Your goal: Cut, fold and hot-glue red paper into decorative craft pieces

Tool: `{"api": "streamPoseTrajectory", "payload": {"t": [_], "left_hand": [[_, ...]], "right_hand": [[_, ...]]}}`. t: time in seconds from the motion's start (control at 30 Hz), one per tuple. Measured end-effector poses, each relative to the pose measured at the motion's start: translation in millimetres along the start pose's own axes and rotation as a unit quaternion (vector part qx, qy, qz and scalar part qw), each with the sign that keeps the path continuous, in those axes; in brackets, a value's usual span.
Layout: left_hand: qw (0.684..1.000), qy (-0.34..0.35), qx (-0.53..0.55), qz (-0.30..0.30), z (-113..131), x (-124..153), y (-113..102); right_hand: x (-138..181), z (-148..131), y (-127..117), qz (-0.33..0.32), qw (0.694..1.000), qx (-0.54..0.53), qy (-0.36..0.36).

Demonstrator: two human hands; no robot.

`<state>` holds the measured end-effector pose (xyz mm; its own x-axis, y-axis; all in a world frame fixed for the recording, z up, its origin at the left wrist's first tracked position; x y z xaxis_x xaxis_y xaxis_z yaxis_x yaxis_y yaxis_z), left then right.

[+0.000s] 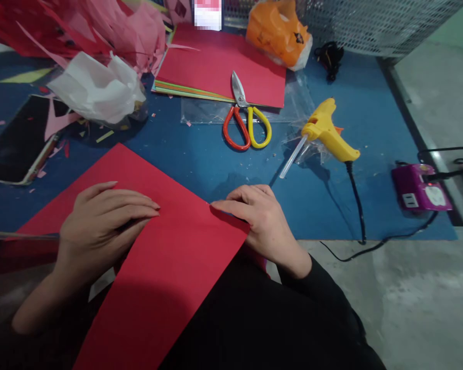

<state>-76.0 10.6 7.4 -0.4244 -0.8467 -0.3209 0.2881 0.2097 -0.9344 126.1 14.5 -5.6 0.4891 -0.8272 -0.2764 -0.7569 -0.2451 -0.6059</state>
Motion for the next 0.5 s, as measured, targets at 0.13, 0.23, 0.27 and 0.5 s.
{"api": "streamPoseTrajectory", "payload": {"t": [0.13, 0.23, 0.27, 0.5], "left_hand": [[1.000, -0.009, 0.007, 0.002, 0.6, 0.5, -0.7], [1.000, -0.016, 0.007, 0.005, -0.6, 0.6, -0.8], [1.000, -0.017, 0.008, 0.005, -0.8, 0.4, -0.6], [1.000, 0.001, 0.000, -0.003, 1.3, 1.3, -0.4]], "right_hand": [[1.1, -6.4, 1.6, -0.003, 1.000, -0.003, -0.002], [4.3, -9.6, 2.3, -0.010, 1.000, 0.027, 0.010], [5.7, -11.3, 2.7, -0.012, 0.999, 0.039, 0.009], [9.7, -19.4, 1.7, 0.035, 0.998, 0.041, -0.017]]}}
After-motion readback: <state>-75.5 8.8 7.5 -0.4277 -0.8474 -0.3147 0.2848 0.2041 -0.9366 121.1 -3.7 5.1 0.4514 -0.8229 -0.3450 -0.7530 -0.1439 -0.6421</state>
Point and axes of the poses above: each hand's wrist, its own x-axis away from the middle knuckle, its own y-axis out of the palm, z = x × y, the point moved 10 cm from there along -x, towards the middle knuckle, and after that the axes turned 15 degrees about -x, right-handed, at the moved point
